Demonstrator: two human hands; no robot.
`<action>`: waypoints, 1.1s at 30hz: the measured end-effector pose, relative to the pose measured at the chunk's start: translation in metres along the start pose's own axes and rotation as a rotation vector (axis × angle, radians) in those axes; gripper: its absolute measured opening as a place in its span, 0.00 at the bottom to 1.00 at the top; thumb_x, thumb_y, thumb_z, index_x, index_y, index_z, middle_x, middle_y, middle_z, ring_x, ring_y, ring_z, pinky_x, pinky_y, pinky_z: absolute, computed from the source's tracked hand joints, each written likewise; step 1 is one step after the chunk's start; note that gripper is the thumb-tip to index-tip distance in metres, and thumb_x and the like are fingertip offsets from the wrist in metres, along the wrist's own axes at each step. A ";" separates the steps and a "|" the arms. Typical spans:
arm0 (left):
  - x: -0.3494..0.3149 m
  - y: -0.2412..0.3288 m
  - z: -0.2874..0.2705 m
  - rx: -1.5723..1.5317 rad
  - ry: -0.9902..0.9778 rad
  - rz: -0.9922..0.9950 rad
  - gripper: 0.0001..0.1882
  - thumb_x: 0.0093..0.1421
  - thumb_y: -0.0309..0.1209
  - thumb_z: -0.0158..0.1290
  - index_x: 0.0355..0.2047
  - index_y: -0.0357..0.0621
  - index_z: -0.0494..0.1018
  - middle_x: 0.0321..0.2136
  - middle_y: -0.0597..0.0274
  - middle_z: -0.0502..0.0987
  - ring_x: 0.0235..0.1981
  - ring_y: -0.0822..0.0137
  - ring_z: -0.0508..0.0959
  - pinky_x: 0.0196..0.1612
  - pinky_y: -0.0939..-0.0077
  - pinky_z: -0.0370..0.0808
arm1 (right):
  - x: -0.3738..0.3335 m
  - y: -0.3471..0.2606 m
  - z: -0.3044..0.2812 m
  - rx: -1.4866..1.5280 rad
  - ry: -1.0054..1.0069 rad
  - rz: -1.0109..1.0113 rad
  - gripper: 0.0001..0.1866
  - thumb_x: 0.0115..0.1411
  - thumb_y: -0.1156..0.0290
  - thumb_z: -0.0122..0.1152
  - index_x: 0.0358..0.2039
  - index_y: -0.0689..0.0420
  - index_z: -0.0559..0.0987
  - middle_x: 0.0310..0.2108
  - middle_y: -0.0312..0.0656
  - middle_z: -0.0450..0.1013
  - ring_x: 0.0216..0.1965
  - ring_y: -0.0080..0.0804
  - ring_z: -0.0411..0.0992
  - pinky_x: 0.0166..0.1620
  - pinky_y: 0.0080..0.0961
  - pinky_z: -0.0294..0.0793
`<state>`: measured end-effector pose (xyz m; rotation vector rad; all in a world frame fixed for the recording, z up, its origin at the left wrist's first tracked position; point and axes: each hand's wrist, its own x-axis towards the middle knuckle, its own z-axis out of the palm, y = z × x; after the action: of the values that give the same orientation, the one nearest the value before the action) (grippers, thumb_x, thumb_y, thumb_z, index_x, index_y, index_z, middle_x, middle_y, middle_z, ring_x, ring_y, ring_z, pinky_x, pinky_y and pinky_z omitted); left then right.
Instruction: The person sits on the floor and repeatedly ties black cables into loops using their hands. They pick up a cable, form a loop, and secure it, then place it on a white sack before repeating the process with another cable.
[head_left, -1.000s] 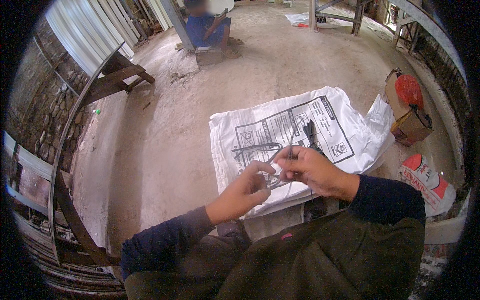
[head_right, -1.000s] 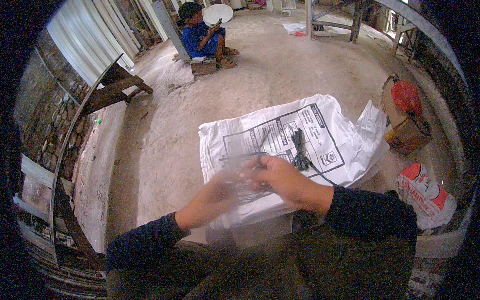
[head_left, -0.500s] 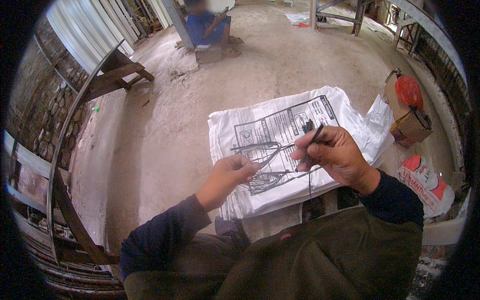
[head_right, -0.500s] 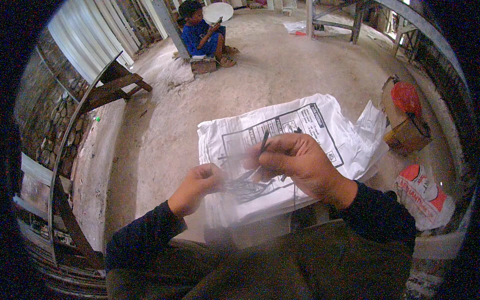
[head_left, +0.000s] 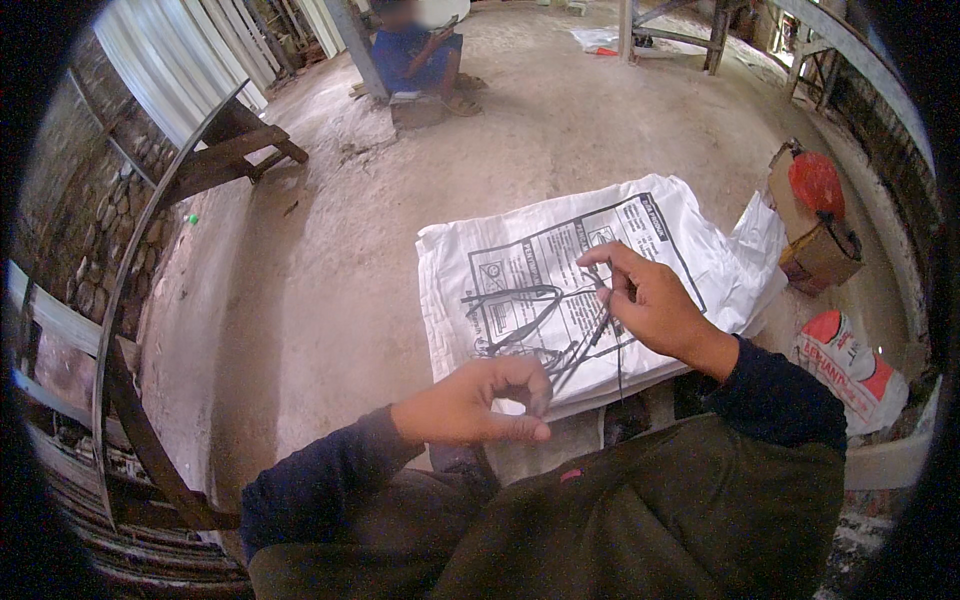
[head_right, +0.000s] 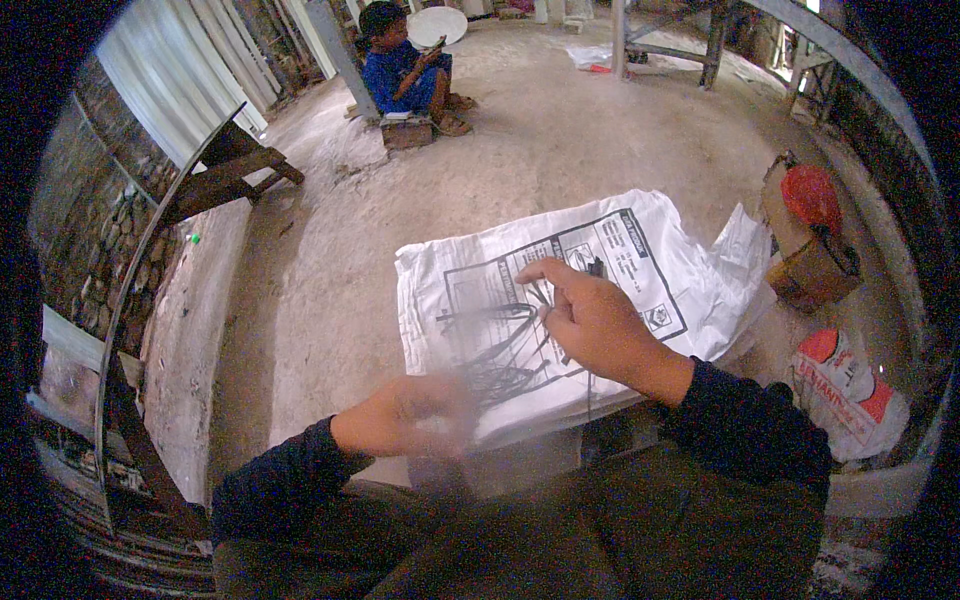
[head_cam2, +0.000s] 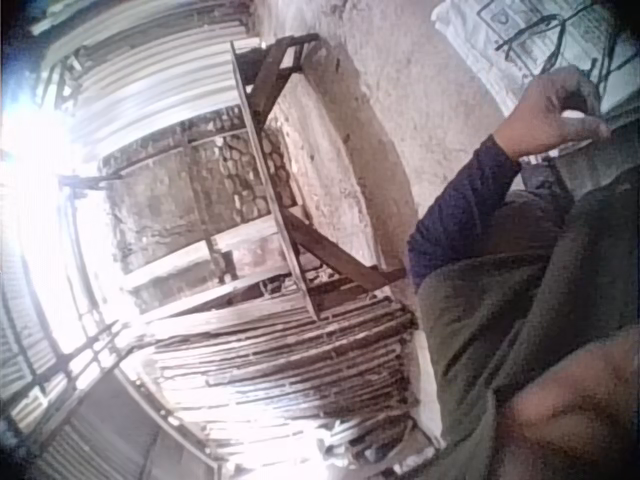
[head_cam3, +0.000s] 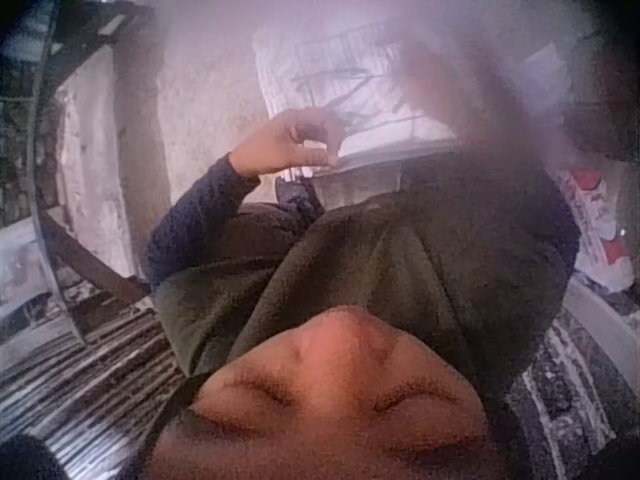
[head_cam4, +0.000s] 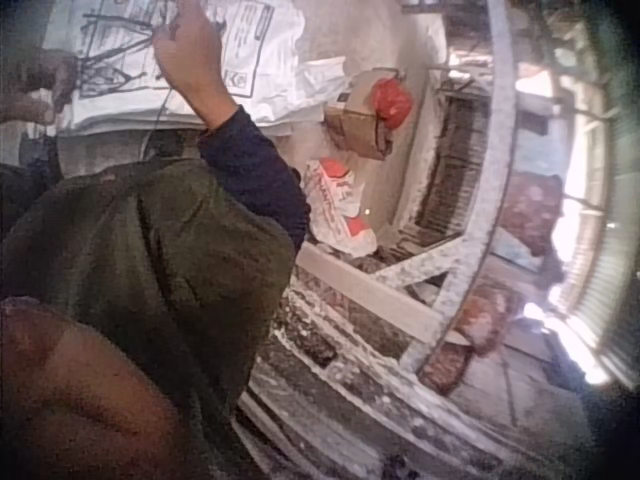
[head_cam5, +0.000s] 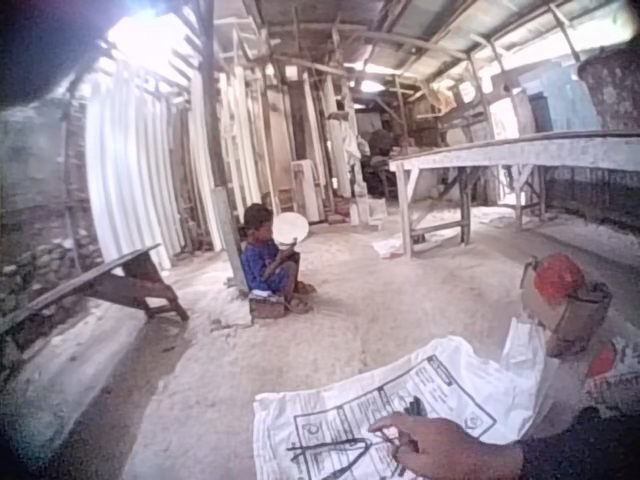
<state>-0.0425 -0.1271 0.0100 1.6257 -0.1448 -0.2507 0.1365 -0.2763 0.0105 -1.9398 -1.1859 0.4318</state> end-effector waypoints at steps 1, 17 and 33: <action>-0.001 -0.004 -0.002 -0.002 0.093 -0.001 0.07 0.50 0.25 0.54 0.22 0.40 0.65 0.25 0.69 0.66 0.30 0.78 0.66 0.36 0.82 0.65 | 0.001 0.003 0.001 -0.015 0.019 -0.025 0.12 0.48 0.78 0.52 0.35 0.56 0.74 0.19 0.35 0.62 0.19 0.21 0.59 0.25 0.18 0.60; 0.004 -0.040 -0.041 -0.151 0.748 -0.116 0.02 0.49 0.24 0.51 0.23 0.41 0.68 0.25 0.65 0.73 0.28 0.75 0.72 0.34 0.82 0.69 | -0.013 -0.012 0.006 0.669 -0.763 -0.176 0.07 0.47 0.70 0.62 0.22 0.59 0.75 0.36 0.40 0.66 0.41 0.29 0.63 0.45 0.26 0.60; 0.013 -0.022 0.017 0.392 -0.030 0.268 0.05 0.46 0.26 0.57 0.22 0.40 0.71 0.24 0.62 0.71 0.29 0.68 0.70 0.34 0.75 0.66 | -0.003 0.006 0.011 -0.081 -0.013 -0.317 0.04 0.44 0.76 0.57 0.19 0.58 0.70 0.19 0.38 0.65 0.26 0.33 0.64 0.32 0.25 0.59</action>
<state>-0.0353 -0.1447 -0.0142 1.9665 -0.4541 -0.0401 0.1311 -0.2755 -0.0015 -1.7751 -1.5082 0.2319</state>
